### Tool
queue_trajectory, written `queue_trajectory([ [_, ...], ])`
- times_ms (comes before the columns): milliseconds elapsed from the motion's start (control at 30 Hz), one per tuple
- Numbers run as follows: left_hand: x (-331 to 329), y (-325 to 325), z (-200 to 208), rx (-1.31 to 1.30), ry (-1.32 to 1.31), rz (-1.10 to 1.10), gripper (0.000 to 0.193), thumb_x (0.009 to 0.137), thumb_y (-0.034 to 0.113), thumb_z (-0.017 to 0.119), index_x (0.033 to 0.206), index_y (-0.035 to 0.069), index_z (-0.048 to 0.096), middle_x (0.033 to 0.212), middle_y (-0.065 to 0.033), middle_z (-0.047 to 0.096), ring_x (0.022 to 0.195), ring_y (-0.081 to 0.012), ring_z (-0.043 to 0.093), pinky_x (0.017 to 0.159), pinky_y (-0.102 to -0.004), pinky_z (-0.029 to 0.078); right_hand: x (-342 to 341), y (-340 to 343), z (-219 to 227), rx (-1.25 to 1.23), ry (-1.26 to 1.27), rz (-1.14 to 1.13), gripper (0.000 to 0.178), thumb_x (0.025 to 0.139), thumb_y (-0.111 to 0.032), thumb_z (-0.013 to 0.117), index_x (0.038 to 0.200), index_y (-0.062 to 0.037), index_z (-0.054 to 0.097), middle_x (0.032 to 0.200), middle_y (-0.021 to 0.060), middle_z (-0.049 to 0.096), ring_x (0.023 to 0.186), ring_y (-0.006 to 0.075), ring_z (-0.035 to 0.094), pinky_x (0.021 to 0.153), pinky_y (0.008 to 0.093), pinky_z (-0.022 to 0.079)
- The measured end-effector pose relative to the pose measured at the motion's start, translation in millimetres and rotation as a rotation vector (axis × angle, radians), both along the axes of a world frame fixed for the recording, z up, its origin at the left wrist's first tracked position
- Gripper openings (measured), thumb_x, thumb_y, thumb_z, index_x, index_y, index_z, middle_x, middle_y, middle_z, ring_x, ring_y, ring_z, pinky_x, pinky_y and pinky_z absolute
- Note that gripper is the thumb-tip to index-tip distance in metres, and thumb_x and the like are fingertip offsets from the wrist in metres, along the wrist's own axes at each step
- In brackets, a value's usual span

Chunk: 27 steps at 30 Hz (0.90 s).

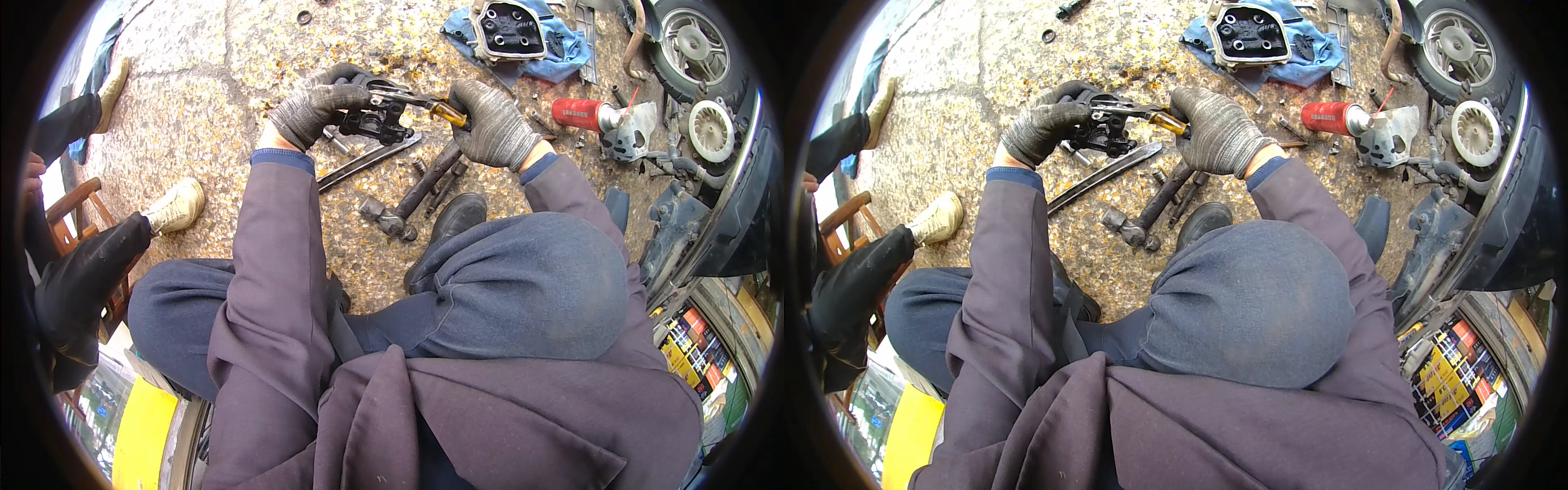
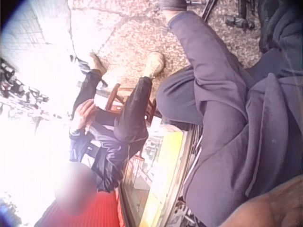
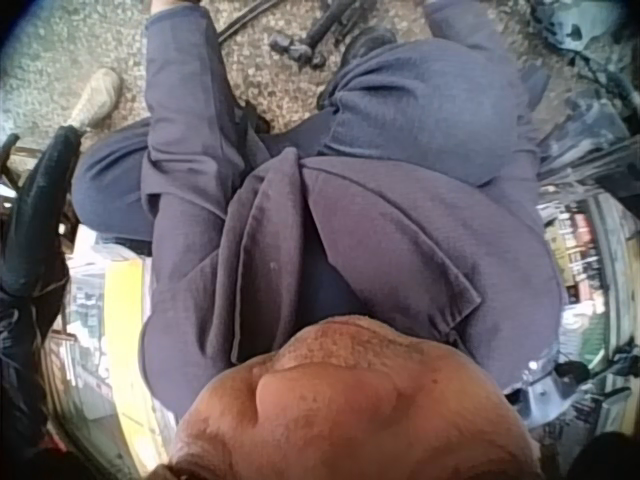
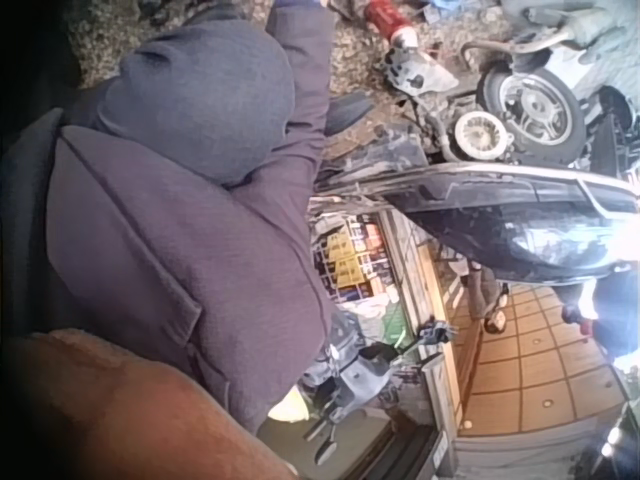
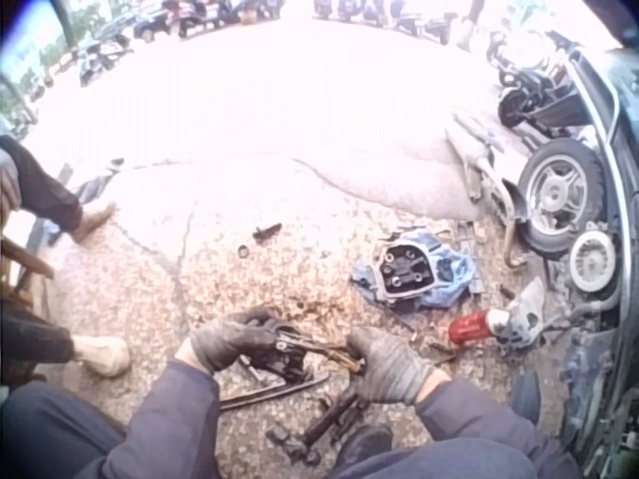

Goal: The person sits on the ground and uses pliers and a hammer to adjust a small mechanical component. They repeatedly reposition the part, strike it with the hammer, and use pliers to manipulate internal pieces.

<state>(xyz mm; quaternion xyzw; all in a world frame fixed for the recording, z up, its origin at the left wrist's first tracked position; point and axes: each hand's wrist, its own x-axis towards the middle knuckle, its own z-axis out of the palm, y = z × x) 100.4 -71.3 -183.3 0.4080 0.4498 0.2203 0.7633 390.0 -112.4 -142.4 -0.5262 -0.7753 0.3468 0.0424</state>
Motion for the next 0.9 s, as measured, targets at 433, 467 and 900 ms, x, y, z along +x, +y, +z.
queue_trajectory([
  [433,17.9,-5.0,9.3,0.061,0.099,0.034,0.055,0.079,0.031,0.075,0.125,0.005,0.059,0.107,-0.0035,0.065,0.093,-0.015,0.062,0.083,-0.0302,0.051,5.4,-3.7,-13.1,0.064,0.001,-0.092,0.024,0.078,-0.013,0.071,0.099,-0.0036,0.064,0.092,0.021,0.065,0.087,0.0409,0.065,0.078,0.046,0.054],
  [467,17.4,-4.4,9.2,0.065,0.102,0.009,0.055,0.079,0.033,0.075,0.124,0.006,0.059,0.106,-0.0029,0.064,0.092,-0.0148,0.061,0.083,-0.0304,0.051,7.6,-4.6,-13.8,0.082,0.014,-0.064,0.024,0.079,-0.015,0.072,0.099,-0.0036,0.065,0.094,0.0208,0.065,0.087,0.0402,0.065,0.078,0.0453,0.054],
  [900,9.7,-7.5,3.9,-0.01,0.01,-0.07,0.047,0.083,0.041,0.072,0.115,0.009,0.061,0.09,0.0002,0.061,0.082,-0.0095,0.057,0.073,-0.026,0.047,19.4,-7.9,-23.5,0.172,0.257,0.089,0.032,0.083,-0.015,0.075,0.111,-0.0007,0.068,0.112,0.017,0.062,0.098,0.033,0.066,0.085,0.0375,0.056],
])
